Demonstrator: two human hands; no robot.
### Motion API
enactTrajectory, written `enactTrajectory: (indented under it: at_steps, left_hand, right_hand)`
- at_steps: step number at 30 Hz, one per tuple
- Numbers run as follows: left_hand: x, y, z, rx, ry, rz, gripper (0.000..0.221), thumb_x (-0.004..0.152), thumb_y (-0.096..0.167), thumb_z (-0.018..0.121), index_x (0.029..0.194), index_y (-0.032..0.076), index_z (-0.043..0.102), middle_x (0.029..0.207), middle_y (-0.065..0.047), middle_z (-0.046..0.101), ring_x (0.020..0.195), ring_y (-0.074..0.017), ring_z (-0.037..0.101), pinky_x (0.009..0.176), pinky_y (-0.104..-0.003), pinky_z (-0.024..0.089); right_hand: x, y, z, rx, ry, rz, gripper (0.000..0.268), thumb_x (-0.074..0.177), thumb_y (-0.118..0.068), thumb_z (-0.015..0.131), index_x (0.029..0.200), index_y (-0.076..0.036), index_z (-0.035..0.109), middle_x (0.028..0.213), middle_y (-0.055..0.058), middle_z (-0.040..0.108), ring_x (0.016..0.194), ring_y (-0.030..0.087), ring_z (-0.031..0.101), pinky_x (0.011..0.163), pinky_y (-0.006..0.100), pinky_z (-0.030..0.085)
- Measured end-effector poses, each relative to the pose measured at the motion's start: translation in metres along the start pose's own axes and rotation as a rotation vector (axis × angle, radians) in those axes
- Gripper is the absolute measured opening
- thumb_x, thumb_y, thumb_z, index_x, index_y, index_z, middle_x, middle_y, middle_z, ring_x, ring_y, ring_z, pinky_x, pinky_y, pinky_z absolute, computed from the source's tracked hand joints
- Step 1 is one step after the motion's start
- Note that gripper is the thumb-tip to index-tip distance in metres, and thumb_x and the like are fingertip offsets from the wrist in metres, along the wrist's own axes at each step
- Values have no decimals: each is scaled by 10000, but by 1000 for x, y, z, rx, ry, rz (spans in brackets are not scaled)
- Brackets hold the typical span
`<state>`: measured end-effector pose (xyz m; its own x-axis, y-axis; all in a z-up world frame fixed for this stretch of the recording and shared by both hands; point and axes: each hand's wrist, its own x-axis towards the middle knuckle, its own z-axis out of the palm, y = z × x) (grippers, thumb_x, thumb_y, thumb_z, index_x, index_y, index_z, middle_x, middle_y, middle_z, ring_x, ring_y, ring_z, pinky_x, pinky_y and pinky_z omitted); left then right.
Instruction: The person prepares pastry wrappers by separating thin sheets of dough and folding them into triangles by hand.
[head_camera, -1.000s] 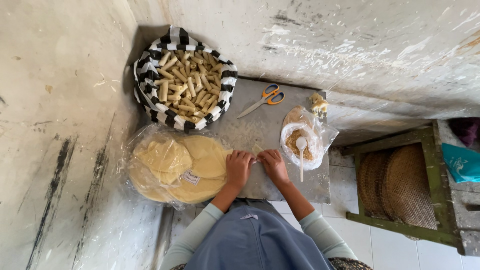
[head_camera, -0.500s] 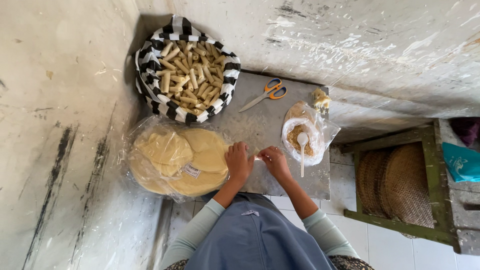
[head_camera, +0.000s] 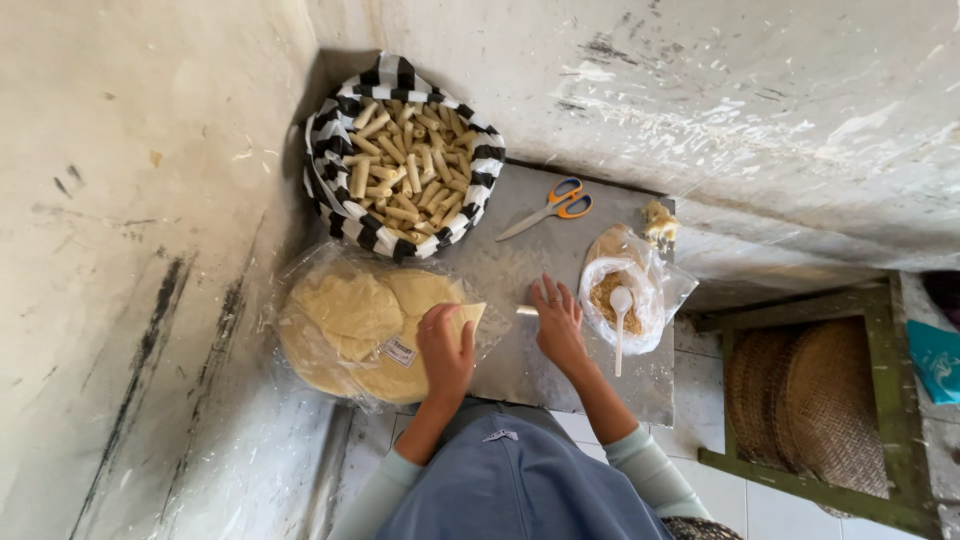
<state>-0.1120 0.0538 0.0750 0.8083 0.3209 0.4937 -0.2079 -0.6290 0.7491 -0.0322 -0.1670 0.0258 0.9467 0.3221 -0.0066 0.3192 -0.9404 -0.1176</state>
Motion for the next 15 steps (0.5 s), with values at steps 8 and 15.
enactTrajectory:
  at_steps: [8, 15]
  left_hand:
    - [-25, -36, -57, -59, -86, -513, 369, 960, 215, 651, 1275, 50, 552, 1192, -155, 635, 1045, -326, 611, 917, -449, 481]
    - [-28, -33, -57, 256, -116, -315, 570, 913, 250, 689, 1372, -4, 465, 1305, -223, 569, 1164, -419, 549, 949, -528, 421]
  right_hand:
    - [27, 0, -34, 601, -133, 123, 557, 882, -187, 759, 1393, -162, 538, 1104, 72, 718, 1061, 231, 667, 940, 420, 526]
    - [122, -41, -147, 982, 109, -203, 335, 1015, -52, 670, 1333, -3, 578, 990, 100, 713, 922, 180, 674, 791, 321, 570]
